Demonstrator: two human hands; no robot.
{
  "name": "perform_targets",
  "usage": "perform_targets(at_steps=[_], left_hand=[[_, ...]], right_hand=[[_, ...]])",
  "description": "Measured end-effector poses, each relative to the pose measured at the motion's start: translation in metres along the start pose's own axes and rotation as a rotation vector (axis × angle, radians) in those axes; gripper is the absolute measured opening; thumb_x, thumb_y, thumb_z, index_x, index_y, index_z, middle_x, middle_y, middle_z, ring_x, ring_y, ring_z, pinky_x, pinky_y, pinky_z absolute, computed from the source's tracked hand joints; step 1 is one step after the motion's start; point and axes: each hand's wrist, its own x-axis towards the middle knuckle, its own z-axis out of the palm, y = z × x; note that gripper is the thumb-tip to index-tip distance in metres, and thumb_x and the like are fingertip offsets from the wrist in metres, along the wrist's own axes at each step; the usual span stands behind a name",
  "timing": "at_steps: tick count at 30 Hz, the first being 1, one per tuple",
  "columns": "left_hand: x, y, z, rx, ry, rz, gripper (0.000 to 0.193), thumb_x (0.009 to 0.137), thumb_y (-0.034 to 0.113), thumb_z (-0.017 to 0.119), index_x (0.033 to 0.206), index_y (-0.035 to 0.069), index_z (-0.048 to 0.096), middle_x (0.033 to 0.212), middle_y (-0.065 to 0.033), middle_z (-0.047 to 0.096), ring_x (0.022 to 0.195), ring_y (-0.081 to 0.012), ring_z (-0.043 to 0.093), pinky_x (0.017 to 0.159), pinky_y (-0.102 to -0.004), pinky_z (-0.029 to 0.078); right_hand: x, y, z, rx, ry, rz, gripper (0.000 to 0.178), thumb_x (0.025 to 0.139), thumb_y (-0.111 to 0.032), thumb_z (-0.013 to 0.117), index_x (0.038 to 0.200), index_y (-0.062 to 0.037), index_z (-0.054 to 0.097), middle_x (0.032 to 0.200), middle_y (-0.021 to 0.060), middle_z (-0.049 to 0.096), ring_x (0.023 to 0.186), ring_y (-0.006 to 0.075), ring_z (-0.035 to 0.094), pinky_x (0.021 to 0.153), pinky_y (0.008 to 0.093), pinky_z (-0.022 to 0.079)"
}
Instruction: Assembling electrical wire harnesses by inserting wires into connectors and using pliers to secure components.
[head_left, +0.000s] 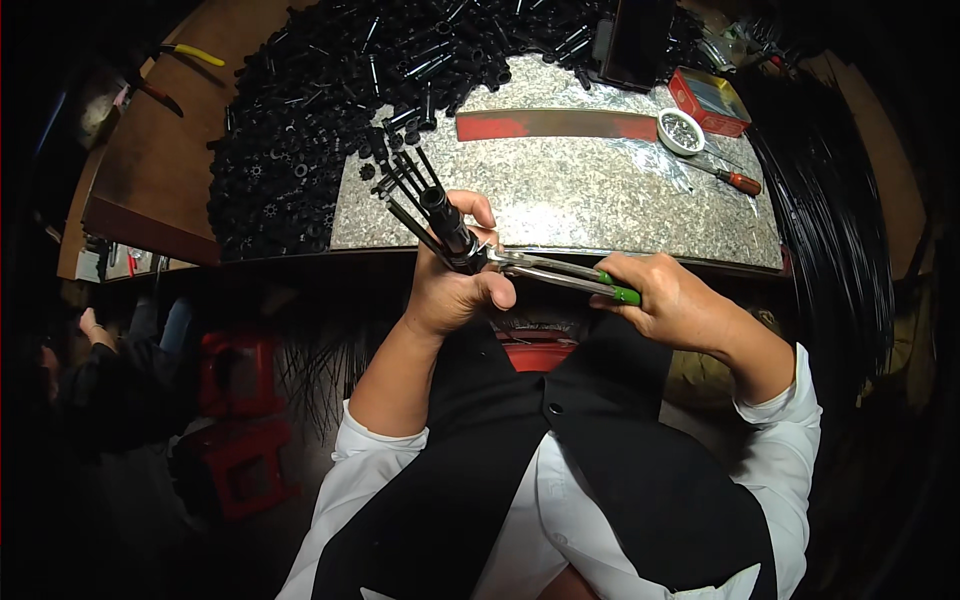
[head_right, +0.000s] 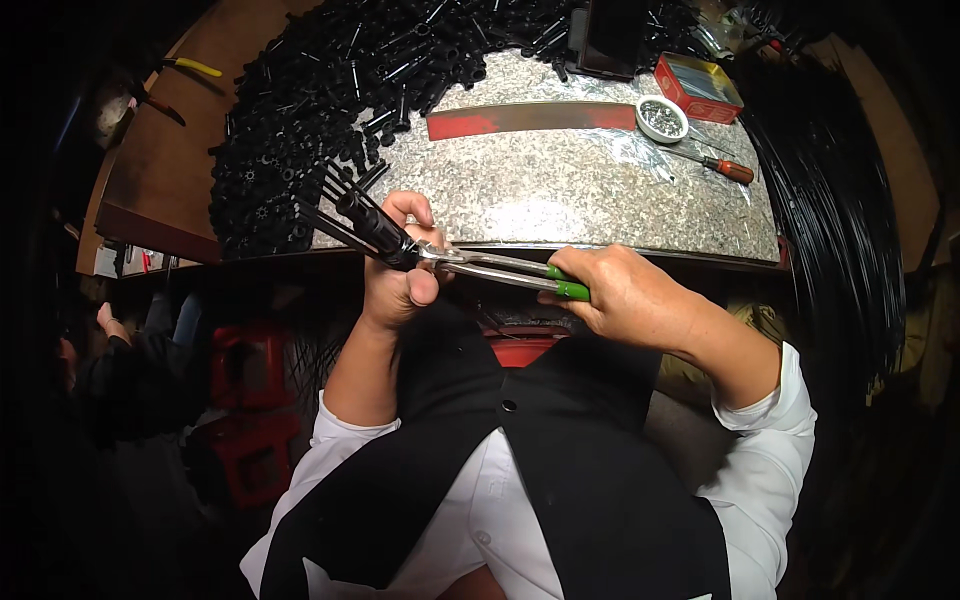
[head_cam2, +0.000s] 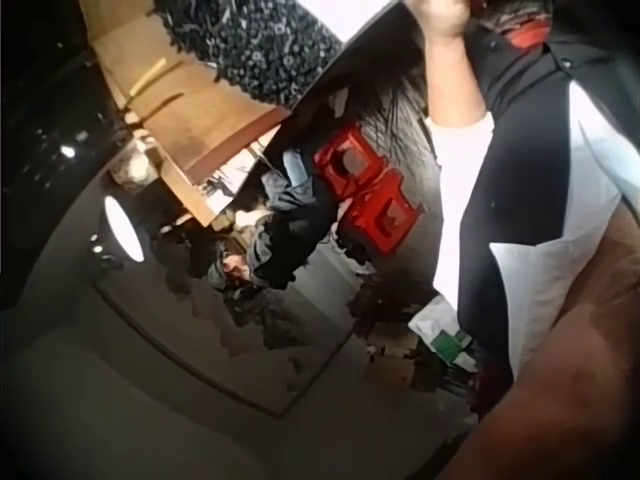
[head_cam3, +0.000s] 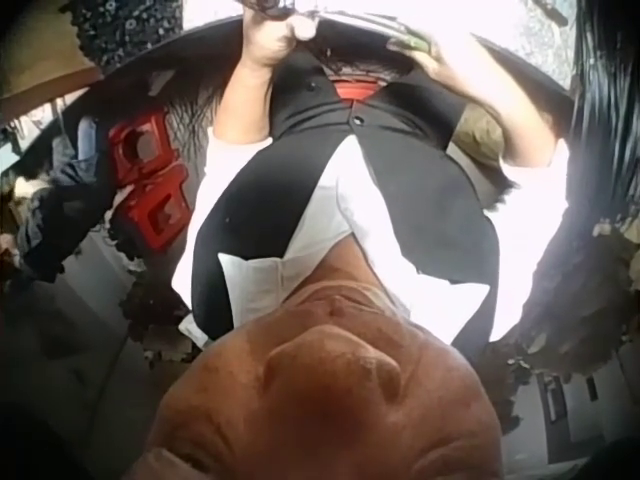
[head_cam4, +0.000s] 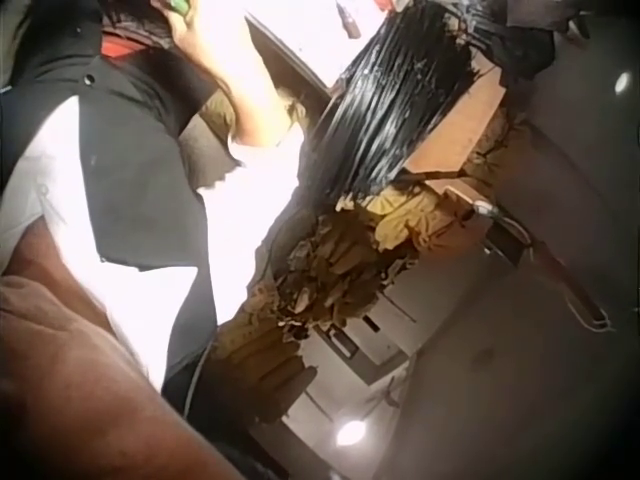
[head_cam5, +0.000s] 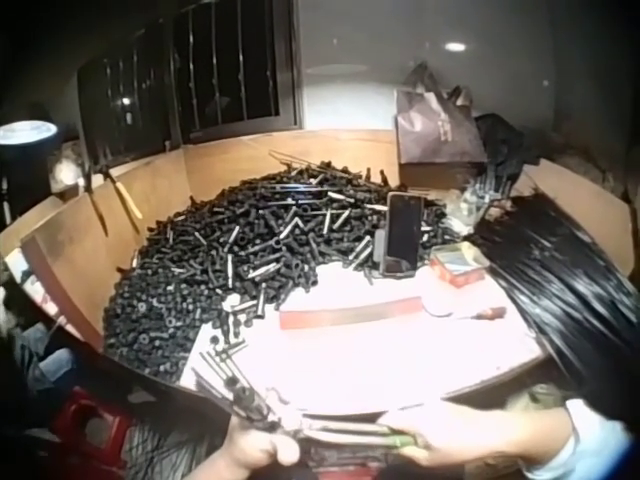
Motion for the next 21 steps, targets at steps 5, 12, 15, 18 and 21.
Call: perform_targets(at_steps=[5,12,15,18,21], left_hand=[[0.000,0.010,0.002,-0.066,0.009,-0.066,0.081,0.050,0.042,0.090,0.102,0.007,0.038,0.058,0.0099,0.038,0.052,-0.0003,0.037,0.049,-0.0174,0.026],[0.002,0.013,-0.009,0.074,-0.101,-0.072,0.082,0.050,0.048,0.086,0.101,0.006,0.038,0.055,0.0108,0.038,0.051,0.0004,0.038,0.049,-0.0170,0.026],[0.001,0.014,-0.012,0.116,-0.160,-0.108,0.080,0.050,0.044,0.089,0.101,0.005,0.041,0.053,0.0112,0.039,0.052,0.0012,0.038,0.052,-0.0165,0.027],[0.004,0.017,-0.006,0.179,-0.209,-0.144,0.083,0.047,0.042,0.090,0.101,0.006,0.038,0.056,0.0114,0.041,0.053,0.0021,0.036,0.052,-0.0155,0.024],[0.004,0.017,-0.002,0.199,-0.212,-0.186,0.079,0.044,0.039,0.092,0.097,0.009,0.041,0.070,0.0084,0.042,0.064,-0.0007,0.038,0.056,-0.0174,0.029]], right_hand=[[-0.006,0.006,0.002,-0.036,0.015,-0.006,0.025,0.076,-0.008,0.069,0.095,-0.0020,0.053,0.078,0.0190,0.061,0.075,0.0408,0.061,0.062,0.0455,0.048],[-0.016,-0.013,-0.013,-0.505,0.189,-0.080,0.036,0.073,-0.004,0.071,0.106,-0.0012,0.056,0.079,0.0122,0.056,0.070,0.0325,0.060,0.059,0.0395,0.048],[-0.019,-0.016,-0.019,-0.693,0.246,-0.118,0.034,0.078,-0.018,0.070,0.105,-0.0017,0.057,0.073,0.0105,0.052,0.063,0.0278,0.058,0.054,0.0377,0.046],[-0.021,-0.025,-0.027,-0.766,0.234,-0.116,0.035,0.082,-0.025,0.067,0.105,-0.0005,0.057,0.071,0.0101,0.051,0.061,0.0251,0.056,0.052,0.0363,0.045],[-0.023,-0.030,-0.032,-0.801,0.235,-0.130,0.035,0.082,-0.024,0.067,0.104,0.0004,0.057,0.070,0.0097,0.049,0.060,0.0254,0.056,0.051,0.0364,0.044]])
